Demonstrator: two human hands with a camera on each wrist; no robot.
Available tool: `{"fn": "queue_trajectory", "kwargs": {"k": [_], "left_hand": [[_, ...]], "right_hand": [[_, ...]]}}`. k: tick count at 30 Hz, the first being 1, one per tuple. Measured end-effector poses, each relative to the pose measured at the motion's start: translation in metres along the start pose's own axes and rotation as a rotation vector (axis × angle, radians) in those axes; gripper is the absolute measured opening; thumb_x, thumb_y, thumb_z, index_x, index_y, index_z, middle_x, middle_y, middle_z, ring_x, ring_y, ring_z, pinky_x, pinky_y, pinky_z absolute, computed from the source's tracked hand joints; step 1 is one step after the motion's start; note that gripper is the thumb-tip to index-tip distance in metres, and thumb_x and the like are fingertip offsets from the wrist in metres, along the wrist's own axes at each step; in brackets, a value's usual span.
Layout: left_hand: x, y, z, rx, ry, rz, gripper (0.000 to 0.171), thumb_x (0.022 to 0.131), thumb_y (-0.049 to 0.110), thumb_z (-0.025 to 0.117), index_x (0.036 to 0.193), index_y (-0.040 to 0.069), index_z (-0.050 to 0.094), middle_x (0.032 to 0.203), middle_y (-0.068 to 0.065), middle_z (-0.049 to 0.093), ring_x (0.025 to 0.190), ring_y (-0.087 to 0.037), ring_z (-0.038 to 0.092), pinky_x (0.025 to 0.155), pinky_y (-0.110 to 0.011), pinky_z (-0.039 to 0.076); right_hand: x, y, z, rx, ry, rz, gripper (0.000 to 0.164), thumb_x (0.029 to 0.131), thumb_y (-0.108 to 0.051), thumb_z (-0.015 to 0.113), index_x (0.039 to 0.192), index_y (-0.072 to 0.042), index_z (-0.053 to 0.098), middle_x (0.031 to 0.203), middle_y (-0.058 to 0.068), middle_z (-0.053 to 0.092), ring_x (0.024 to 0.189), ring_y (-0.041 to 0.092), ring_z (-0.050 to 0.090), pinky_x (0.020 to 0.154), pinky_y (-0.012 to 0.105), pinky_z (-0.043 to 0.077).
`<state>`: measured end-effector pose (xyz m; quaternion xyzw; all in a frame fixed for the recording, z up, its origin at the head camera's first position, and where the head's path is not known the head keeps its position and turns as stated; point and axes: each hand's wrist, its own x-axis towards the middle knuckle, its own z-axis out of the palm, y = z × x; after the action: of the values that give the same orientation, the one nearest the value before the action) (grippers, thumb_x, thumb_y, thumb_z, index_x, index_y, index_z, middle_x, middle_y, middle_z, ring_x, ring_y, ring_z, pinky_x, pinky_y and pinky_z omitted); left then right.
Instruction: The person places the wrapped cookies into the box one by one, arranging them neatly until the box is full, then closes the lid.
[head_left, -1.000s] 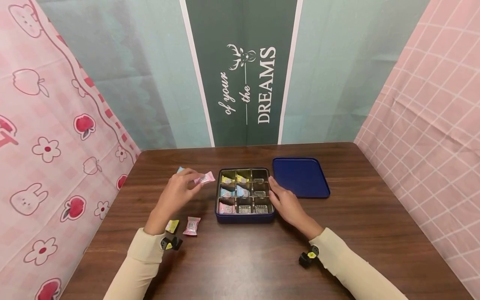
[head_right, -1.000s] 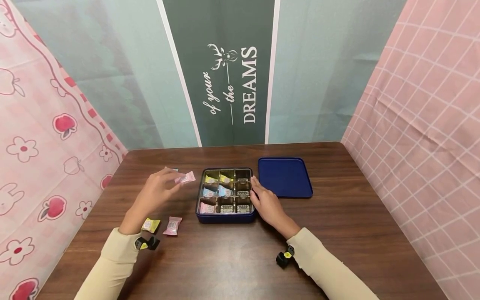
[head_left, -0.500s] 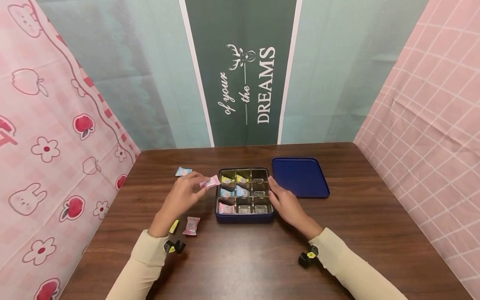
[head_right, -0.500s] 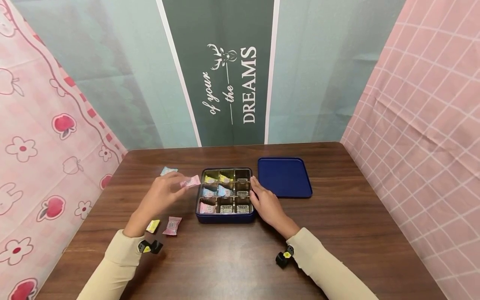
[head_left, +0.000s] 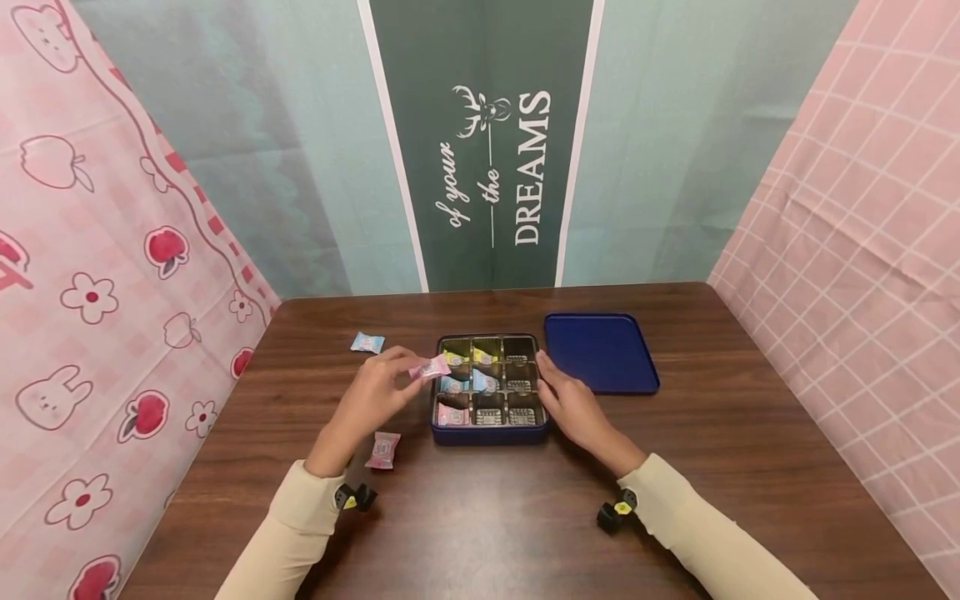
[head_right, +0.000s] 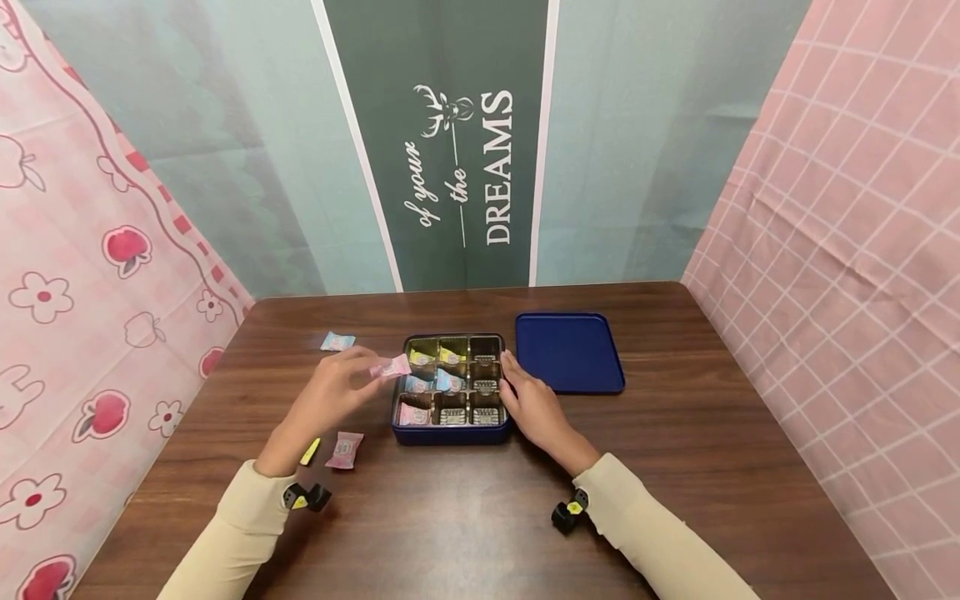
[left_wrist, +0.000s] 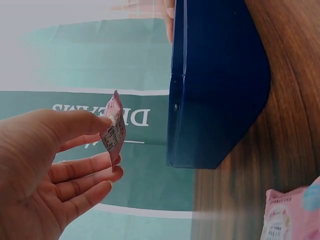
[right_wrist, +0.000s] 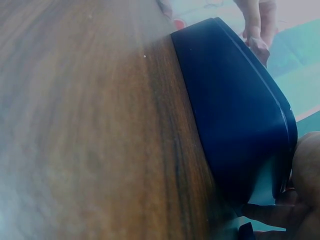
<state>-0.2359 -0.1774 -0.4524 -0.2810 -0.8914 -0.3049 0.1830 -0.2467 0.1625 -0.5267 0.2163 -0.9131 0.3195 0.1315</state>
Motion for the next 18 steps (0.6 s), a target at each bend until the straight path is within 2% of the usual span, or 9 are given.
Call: {"fn": "queue_trajectory", "kwargs": {"k": [5, 10, 18], "left_hand": [[0.0, 0.002, 0.005, 0.003, 0.004, 0.018, 0.023, 0.085, 0.002, 0.079, 0.108, 0.006, 0.079, 0.101, -0.007, 0.07, 0.067, -0.01, 0.052, 0.055, -0.024, 0.044], [-0.002, 0.004, 0.011, 0.003, -0.011, 0.009, 0.023, 0.086, 0.004, 0.079, 0.11, 0.007, 0.079, 0.102, -0.006, 0.069, 0.067, -0.011, 0.053, 0.056, -0.024, 0.045], [-0.002, 0.007, 0.021, -0.011, -0.017, 0.005, 0.023, 0.086, 0.005, 0.079, 0.109, 0.008, 0.079, 0.104, -0.005, 0.07, 0.057, -0.006, 0.042, 0.053, -0.024, 0.04]], "right_hand": [[0.0, 0.0, 0.0, 0.004, 0.002, 0.001, 0.052, 0.104, -0.014, 0.056, 0.15, 0.003, 0.044, 0.155, 0.018, 0.042, 0.134, 0.034, 0.051, 0.103, 0.054, 0.046], [0.001, 0.0, 0.001, 0.007, 0.003, 0.003, 0.052, 0.103, -0.014, 0.057, 0.15, 0.003, 0.044, 0.156, 0.018, 0.042, 0.134, 0.034, 0.051, 0.103, 0.053, 0.046], [0.0, 0.001, 0.001, 0.002, 0.009, -0.004, 0.051, 0.104, -0.013, 0.056, 0.15, 0.003, 0.044, 0.155, 0.017, 0.042, 0.133, 0.034, 0.052, 0.102, 0.053, 0.046]]}}
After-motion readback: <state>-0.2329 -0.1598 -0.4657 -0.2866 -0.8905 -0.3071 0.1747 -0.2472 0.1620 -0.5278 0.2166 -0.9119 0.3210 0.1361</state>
